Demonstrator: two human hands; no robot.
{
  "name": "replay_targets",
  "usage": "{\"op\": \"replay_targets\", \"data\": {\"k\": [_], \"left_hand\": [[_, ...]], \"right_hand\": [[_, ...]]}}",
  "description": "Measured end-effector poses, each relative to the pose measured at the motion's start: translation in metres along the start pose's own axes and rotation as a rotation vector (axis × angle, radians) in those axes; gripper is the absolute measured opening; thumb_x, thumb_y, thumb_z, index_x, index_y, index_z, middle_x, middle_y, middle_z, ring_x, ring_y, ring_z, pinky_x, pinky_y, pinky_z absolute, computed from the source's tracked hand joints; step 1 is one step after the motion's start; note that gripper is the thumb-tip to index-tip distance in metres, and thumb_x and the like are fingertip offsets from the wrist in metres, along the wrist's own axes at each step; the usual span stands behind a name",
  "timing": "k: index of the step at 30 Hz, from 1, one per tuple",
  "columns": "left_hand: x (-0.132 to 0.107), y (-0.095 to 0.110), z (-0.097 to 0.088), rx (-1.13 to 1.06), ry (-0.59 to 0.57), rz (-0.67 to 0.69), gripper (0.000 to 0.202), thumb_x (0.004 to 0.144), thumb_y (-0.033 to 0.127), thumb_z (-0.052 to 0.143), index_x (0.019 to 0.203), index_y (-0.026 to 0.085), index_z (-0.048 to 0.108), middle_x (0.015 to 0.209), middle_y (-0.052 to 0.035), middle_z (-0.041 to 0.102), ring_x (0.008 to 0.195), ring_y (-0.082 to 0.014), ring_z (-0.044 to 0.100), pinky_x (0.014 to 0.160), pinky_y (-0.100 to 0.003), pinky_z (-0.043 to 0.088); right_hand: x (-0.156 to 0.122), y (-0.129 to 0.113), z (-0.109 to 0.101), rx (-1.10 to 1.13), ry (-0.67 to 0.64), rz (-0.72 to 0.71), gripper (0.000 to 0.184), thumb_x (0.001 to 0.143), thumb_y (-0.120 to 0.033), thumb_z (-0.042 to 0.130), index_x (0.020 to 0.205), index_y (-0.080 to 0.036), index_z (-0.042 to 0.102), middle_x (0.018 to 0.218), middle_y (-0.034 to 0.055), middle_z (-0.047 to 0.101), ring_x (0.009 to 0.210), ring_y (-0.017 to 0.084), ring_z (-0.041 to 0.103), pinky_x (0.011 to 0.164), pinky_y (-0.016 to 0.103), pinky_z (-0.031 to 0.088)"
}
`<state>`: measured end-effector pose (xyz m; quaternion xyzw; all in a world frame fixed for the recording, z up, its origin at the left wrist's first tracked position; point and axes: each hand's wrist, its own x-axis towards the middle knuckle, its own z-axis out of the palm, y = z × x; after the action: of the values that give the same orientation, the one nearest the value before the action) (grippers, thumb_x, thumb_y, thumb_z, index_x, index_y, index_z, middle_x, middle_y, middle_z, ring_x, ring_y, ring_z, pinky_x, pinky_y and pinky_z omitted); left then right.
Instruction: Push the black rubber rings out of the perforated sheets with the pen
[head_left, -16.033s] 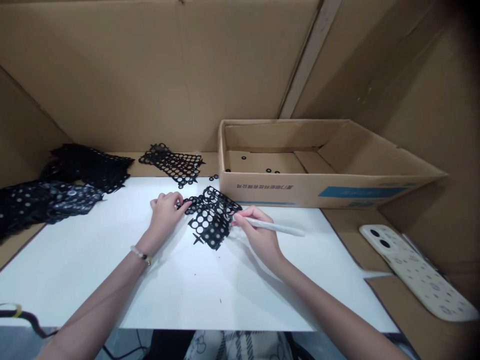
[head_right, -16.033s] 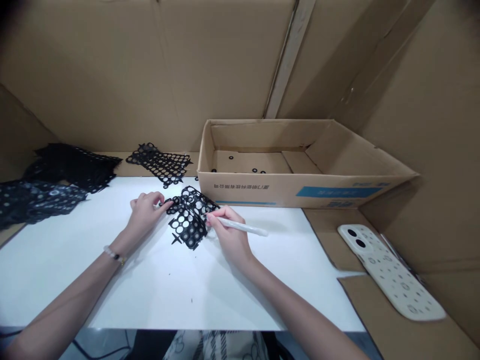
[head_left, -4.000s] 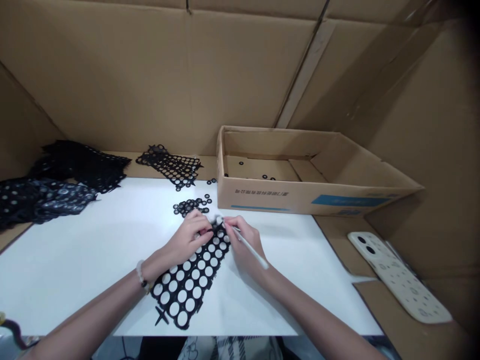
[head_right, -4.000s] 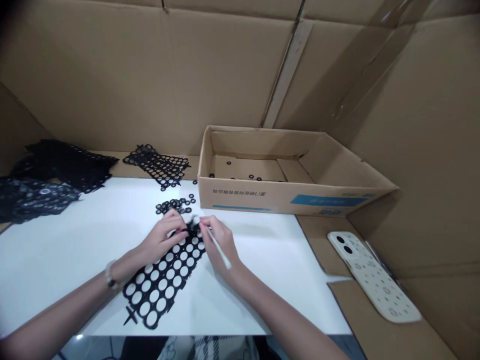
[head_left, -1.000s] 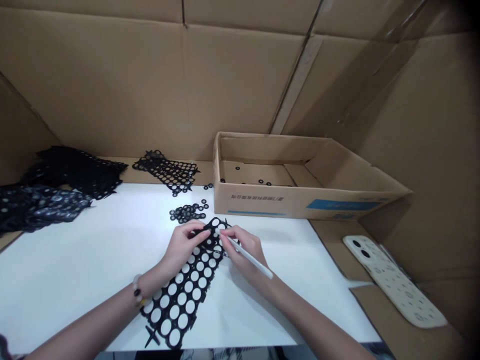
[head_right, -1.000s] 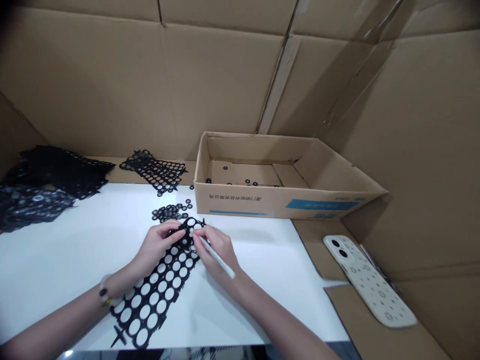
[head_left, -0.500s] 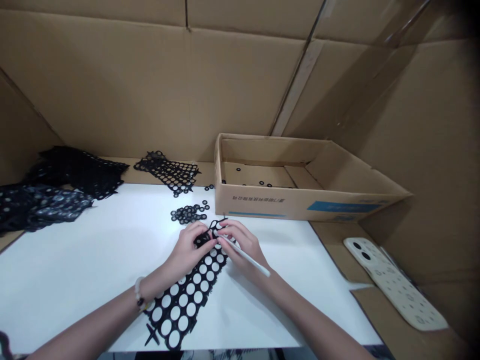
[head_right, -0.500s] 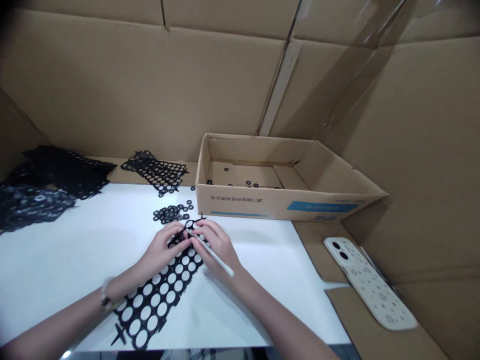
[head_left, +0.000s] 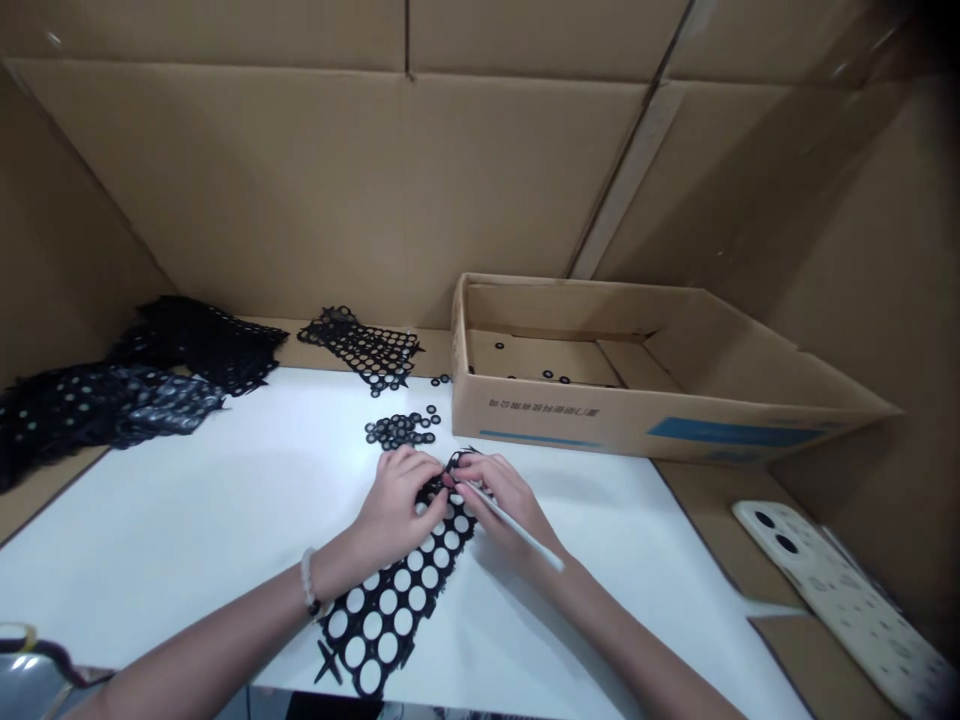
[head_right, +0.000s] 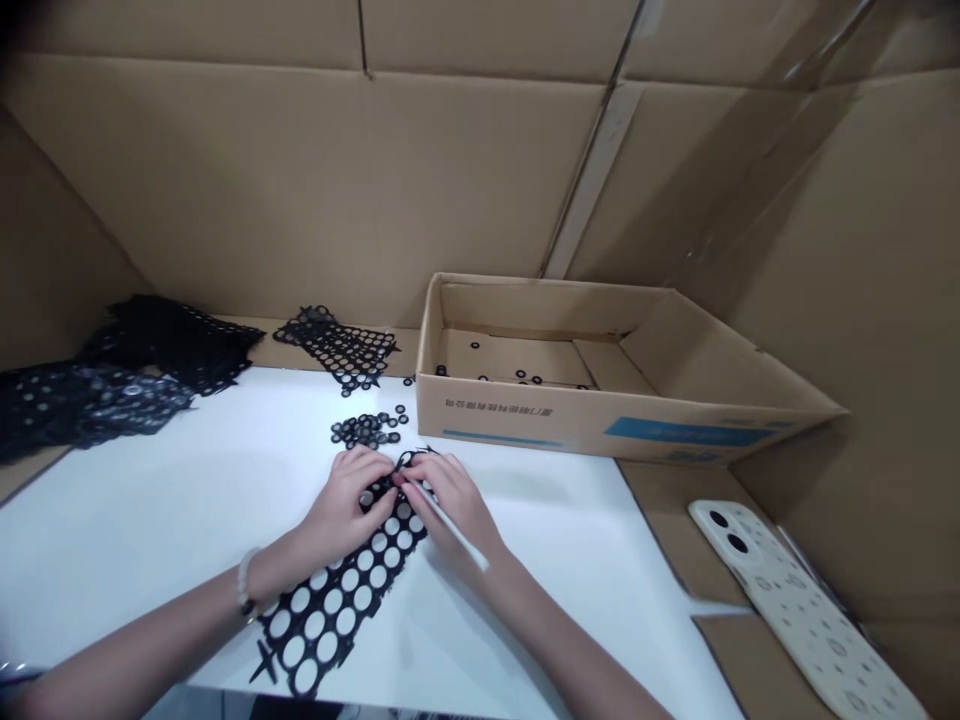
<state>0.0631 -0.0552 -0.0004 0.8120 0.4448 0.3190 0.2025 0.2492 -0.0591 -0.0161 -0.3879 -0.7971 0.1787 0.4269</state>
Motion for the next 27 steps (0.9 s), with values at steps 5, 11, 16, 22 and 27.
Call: {"op": "replay_targets", "data": {"k": [5,11,16,22,27], "left_hand": [[0.002,-0.004,-0.003,-0.007,0.165,-0.072,0.015,0.083,0.020,0.054,0.098,0.018,0.055,0.097,-0.0071,0.060,0.095,-0.0229,0.051,0.083,-0.037,0.043],[0.005,-0.005,-0.010,0.101,0.050,-0.011,0.019,0.088,0.022,0.048,0.071,0.021,0.057,0.073,-0.0045,0.060,0.081,-0.0227,0.045,0.077,-0.040,0.037],[0.005,-0.009,-0.010,-0.107,-0.007,0.098,0.029,0.091,0.027,0.045,0.064,0.020,0.052,0.066,-0.0037,0.054,0.076,-0.0207,0.045,0.075,-0.036,0.040],[0.006,-0.016,-0.025,-0.221,0.096,0.130,0.030,0.089,0.029,0.041,0.060,0.021,0.045,0.062,-0.0039,0.051,0.074,-0.0218,0.047,0.075,-0.038,0.042],[0.022,-0.040,-0.039,0.192,0.202,-0.122,0.028,0.085,0.027,0.048,0.058,0.021,0.048,0.063,-0.0045,0.056,0.076,-0.0237,0.046,0.073,-0.038,0.037]], "right_hand": [[0.000,-0.009,-0.001,0.016,0.030,-0.005,0.009,0.092,-0.019,0.051,0.096,-0.020,0.059,0.095,0.0082,0.064,0.092,0.022,0.061,0.079,0.035,0.051],[-0.001,-0.008,0.001,-0.027,0.047,-0.027,0.008,0.092,-0.019,0.051,0.095,-0.020,0.059,0.095,0.0085,0.065,0.093,0.023,0.061,0.081,0.036,0.050],[-0.002,-0.007,0.003,-0.036,0.075,0.121,0.011,0.093,-0.025,0.048,0.090,-0.021,0.058,0.094,0.0075,0.065,0.090,0.022,0.062,0.080,0.034,0.048],[0.006,-0.006,-0.006,0.009,0.118,0.453,0.020,0.095,-0.032,0.044,0.082,-0.022,0.056,0.082,0.0022,0.065,0.075,0.019,0.060,0.066,0.029,0.045],[0.010,-0.008,-0.018,0.080,0.080,0.474,0.020,0.093,-0.034,0.047,0.080,-0.022,0.056,0.078,0.0006,0.064,0.070,0.018,0.058,0.063,0.027,0.042]]}}
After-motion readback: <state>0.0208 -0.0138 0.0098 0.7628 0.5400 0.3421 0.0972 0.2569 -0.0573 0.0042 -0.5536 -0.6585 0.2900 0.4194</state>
